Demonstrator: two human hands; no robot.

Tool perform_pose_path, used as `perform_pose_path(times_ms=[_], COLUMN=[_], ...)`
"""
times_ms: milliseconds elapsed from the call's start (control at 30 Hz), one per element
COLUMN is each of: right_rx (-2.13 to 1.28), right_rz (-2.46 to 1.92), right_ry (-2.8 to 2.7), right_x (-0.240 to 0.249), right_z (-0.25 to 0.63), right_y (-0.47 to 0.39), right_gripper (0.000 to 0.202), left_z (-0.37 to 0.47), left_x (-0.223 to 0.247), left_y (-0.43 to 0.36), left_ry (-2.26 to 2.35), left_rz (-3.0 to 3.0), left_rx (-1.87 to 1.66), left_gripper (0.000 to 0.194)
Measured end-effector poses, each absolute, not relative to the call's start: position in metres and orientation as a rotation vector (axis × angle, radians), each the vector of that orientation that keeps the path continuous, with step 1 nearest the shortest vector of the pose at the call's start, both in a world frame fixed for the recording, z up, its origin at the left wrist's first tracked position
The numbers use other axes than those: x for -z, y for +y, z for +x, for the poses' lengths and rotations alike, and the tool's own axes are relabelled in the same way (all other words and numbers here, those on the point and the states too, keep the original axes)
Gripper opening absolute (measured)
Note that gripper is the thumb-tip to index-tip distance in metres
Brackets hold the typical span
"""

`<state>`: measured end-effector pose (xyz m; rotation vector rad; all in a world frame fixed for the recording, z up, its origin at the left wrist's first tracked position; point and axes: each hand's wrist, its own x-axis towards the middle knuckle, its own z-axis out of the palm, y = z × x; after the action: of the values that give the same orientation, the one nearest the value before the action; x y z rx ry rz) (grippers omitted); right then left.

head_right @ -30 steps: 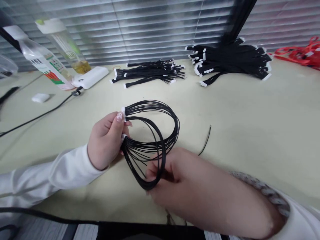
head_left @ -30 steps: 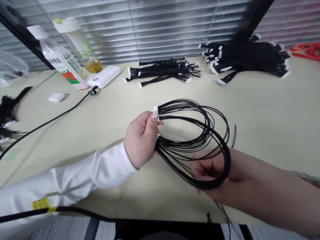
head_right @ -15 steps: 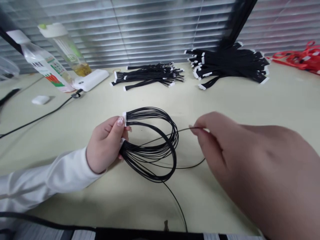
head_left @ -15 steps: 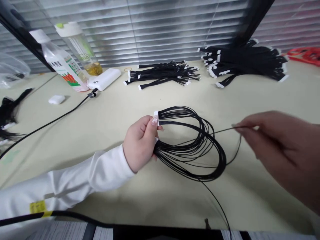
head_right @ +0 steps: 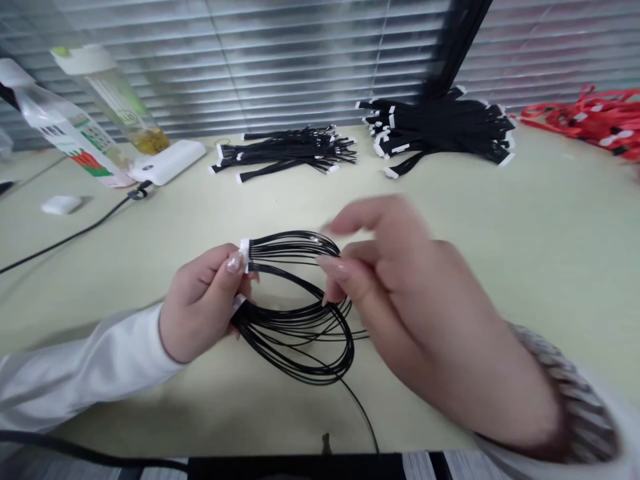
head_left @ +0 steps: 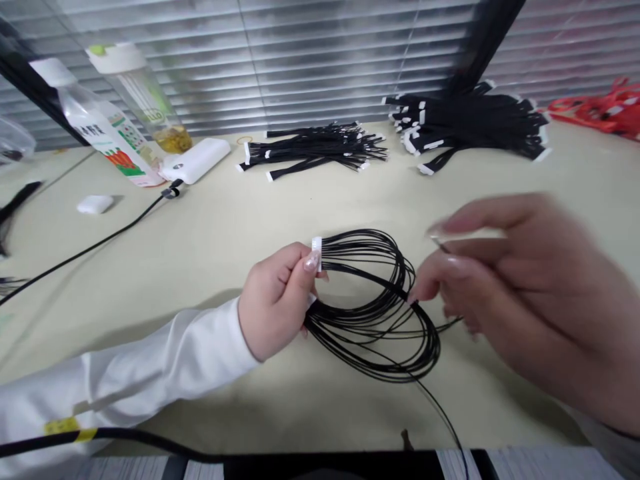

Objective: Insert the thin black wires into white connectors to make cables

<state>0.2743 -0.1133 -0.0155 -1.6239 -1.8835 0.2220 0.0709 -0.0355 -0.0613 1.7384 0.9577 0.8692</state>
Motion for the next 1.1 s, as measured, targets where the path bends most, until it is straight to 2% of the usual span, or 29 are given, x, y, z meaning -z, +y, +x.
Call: perform_pose_path(times_ms=[33, 67, 133, 233, 467, 1100], right_rx=[-0.247, -0.263, -0.284, -0.322, -0.357, -0.278], right_rz=[-1.610, -1.605, -1.594, -1.569, -1.531, -1.523], right_ry=[-1.917, -1.945, -1.982, -1.983, -1.994, -2.034], right_x=[0.015, 0.015, 0.015, 0.017, 0.020, 0.021], right_z=[0.267, 0.262, 0.255, 0.250, 0.244, 0.240], right_y=[-0.112, -0.110, -0.104, -0.099, -0.099, -0.101], right_gripper=[0.005, 0.005, 0.015, 0.018, 0.020, 0.023], left_z=[0.070, 0.070, 0.070, 0.070, 0.068, 0.069], left_x=[0.061, 0.060, 0.059, 0.057, 0.055, 0.053], left_y=[-0.036, -0.037, -0.039, -0.042, -0.047, -0.047], left_ry=[0.947, 0.937, 0.921, 0.898, 0.822, 0.775], left_rz=[1.769, 1.800, 1.861, 1.956, 2.146, 2.263], left_rx=[-0.868, -0.870, -0.870, -0.854, -0.803, -0.781], left_gripper=[0.035, 0.034, 0.034, 0.032, 0.026, 0.026])
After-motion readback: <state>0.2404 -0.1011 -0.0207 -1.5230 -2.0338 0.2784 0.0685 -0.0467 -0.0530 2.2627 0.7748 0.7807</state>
